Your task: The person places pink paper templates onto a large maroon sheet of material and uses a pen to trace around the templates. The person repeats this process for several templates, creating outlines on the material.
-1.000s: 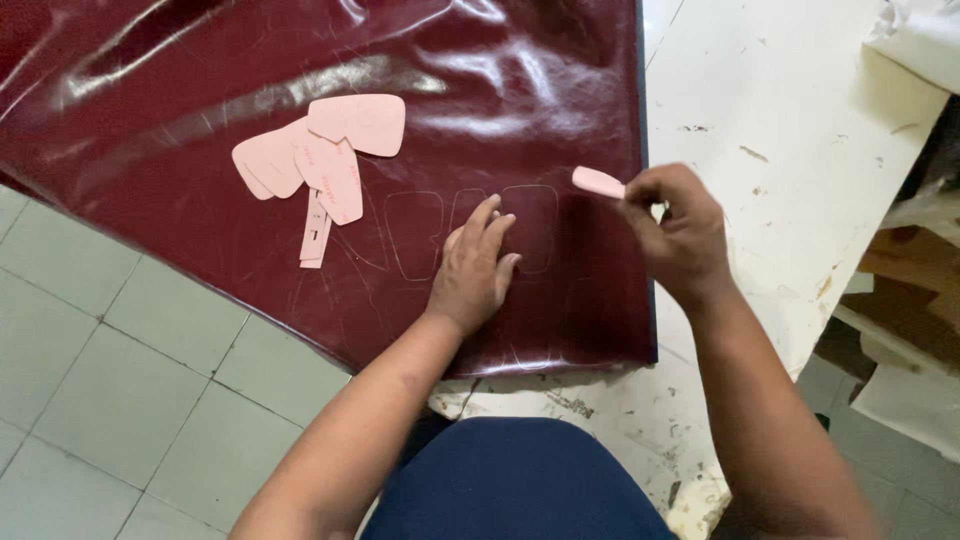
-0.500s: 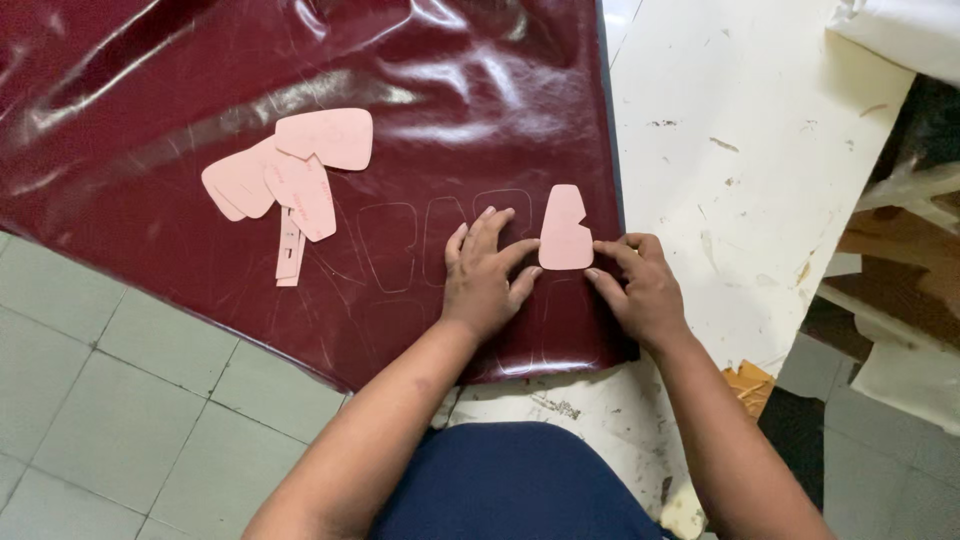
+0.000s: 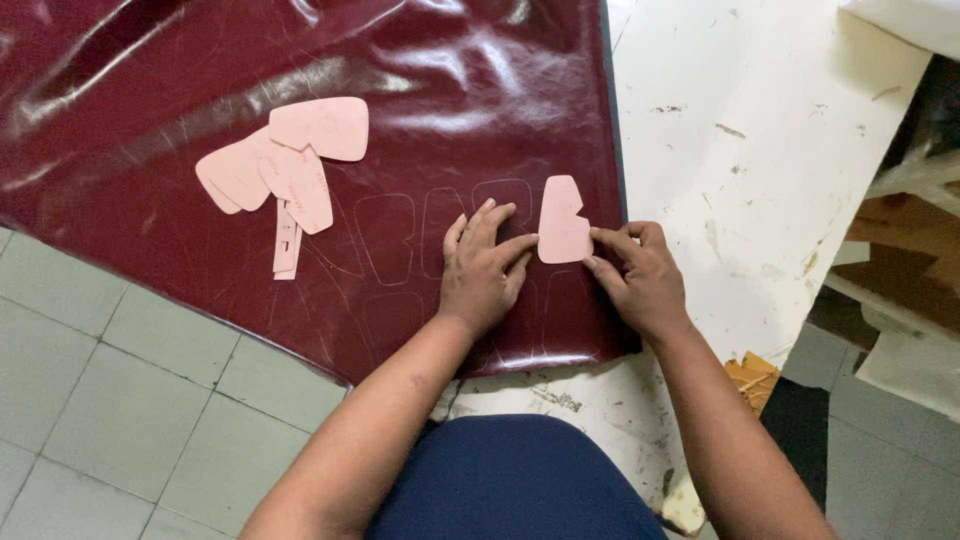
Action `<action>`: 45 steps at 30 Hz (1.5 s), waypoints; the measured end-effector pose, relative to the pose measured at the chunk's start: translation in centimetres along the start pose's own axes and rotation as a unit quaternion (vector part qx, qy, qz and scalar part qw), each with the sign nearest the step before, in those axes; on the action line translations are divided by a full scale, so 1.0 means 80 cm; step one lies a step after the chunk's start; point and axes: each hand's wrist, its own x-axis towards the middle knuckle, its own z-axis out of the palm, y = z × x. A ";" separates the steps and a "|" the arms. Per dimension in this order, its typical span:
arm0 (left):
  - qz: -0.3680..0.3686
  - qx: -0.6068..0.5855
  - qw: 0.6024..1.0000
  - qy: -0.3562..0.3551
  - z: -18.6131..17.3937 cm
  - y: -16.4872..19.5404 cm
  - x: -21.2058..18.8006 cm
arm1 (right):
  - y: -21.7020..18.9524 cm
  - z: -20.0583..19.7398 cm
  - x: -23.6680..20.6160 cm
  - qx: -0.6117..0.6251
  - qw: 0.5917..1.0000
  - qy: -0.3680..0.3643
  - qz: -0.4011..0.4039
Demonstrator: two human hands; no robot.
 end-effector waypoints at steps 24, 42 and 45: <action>-0.037 -0.022 0.999 0.015 0.011 0.007 0.005 | 0.009 0.003 -0.001 0.006 1.000 -0.001 0.002; -0.037 -0.019 0.999 0.027 0.010 0.009 0.005 | 0.002 0.006 0.001 -0.018 0.999 0.000 0.027; -0.037 -0.012 0.999 0.023 0.010 0.009 0.006 | 0.000 0.005 0.002 -0.025 0.999 -0.009 0.033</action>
